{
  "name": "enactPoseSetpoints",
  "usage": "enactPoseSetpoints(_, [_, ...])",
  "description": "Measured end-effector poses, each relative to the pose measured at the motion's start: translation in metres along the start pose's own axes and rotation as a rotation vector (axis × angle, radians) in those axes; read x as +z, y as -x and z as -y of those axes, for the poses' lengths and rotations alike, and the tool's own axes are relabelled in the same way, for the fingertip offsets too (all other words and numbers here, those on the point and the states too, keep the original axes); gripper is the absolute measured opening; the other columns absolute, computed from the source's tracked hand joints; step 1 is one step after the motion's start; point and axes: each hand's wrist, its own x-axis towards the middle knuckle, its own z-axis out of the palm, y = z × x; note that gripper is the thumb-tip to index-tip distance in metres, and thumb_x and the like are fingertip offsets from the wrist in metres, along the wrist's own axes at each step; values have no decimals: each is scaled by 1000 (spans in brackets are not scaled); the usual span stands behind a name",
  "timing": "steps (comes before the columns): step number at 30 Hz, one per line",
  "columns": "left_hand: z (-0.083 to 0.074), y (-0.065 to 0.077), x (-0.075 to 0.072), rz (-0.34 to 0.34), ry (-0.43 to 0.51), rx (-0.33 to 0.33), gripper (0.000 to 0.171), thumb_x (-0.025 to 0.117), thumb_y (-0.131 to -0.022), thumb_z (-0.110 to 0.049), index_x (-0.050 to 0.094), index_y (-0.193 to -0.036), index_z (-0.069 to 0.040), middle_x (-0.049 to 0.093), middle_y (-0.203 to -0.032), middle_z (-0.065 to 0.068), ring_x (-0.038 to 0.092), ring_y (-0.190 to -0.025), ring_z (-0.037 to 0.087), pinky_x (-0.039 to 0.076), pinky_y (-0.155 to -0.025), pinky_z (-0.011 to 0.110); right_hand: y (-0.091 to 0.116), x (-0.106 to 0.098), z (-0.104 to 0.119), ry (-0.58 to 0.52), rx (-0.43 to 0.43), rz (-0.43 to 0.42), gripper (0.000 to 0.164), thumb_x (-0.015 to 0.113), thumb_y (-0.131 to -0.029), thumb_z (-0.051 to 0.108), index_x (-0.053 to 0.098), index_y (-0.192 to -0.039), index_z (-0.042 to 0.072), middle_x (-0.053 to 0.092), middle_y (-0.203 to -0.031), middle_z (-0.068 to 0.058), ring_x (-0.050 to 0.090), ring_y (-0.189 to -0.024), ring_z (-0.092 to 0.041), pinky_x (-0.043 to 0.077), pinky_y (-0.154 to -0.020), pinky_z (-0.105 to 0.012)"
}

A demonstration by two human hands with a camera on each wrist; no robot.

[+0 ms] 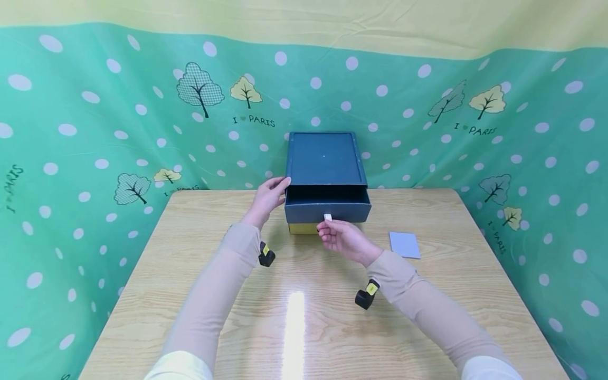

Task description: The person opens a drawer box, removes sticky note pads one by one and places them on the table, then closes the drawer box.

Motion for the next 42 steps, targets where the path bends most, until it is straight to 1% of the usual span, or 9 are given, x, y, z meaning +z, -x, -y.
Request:
enactPoseSetpoints(4, [1, 0, 1, -13, -19, 10, 58, 57, -94, -39, 43, -141, -8, 45, -143, 12, 46, -129, 26, 42, -107, 39, -2, -1, 1, -12, -2, -6, 30, 35, -104, 18, 61, -92, 10, 62, -81, 3, 56, -74, -8, 48, -73, -20])
enactPoseSetpoints(10, [2, 0, 1, -16, -11, 16, 58, 57, -94, -37, 42, -141, -6, 44, -143, 13, 46, -129, 27, 41, -108, 41, -3, -1, 2, -13, -4, -6, 29, 34, -104, 18, 60, -93, 10, 62, -81, 3, 56, -74, -8, 48, -73, -20])
enactPoseSetpoints(15, [1, 1, 1, -16, -7, 16, 57, 57, -94, -37, 43, -141, -7, 45, -142, 12, 46, -128, 27, 43, -106, 38, -4, 0, 3, -18, -7, -11, 30, 34, -104, 18, 60, -92, 10, 62, -80, 3, 56, -73, -8, 48, -72, -20])
enactPoseSetpoints(22, [1, 1, 2, -17, -7, 14, 57, 57, -95, -37, 42, -141, -7, 45, -142, 12, 46, -128, 26, 44, -106, 38, -10, 0, 4, -61, -8, -39, 33, 35, -104, 18, 63, -87, 12, 61, -76, 3, 55, -72, -8, 48, -70, -19])
enactPoseSetpoints(27, [1, 1, 1, -17, -13, 12, 58, 56, -95, -37, 42, -142, -7, 44, -143, 12, 45, -128, 26, 43, -106, 38, -14, -1, 4, -70, -6, -55, 36, 34, -104, 18, 63, -84, 13, 61, -74, 4, 56, -71, -7, 47, -69, -20])
enactPoseSetpoints(35, [0, 2, 1, -21, -32, 11, 58, 56, -95, -38, 41, -142, -8, 44, -143, 11, 45, -129, 26, 44, -106, 38, -16, 0, 5, -78, 0, -86, 32, 35, -104, 18, 62, -87, 11, 61, -75, 3, 56, -72, -8, 47, -69, -20])
enactPoseSetpoints(42, [0, 2, 2, -22, -19, 4, 57, 56, -95, -38, 42, -141, -8, 44, -143, 11, 45, -129, 26, 44, -106, 38, -19, 1, 8, -110, -4, -92, 34, 34, -104, 18, 61, -86, 10, 61, -72, 3, 56, -68, -8, 47, -66, -19])
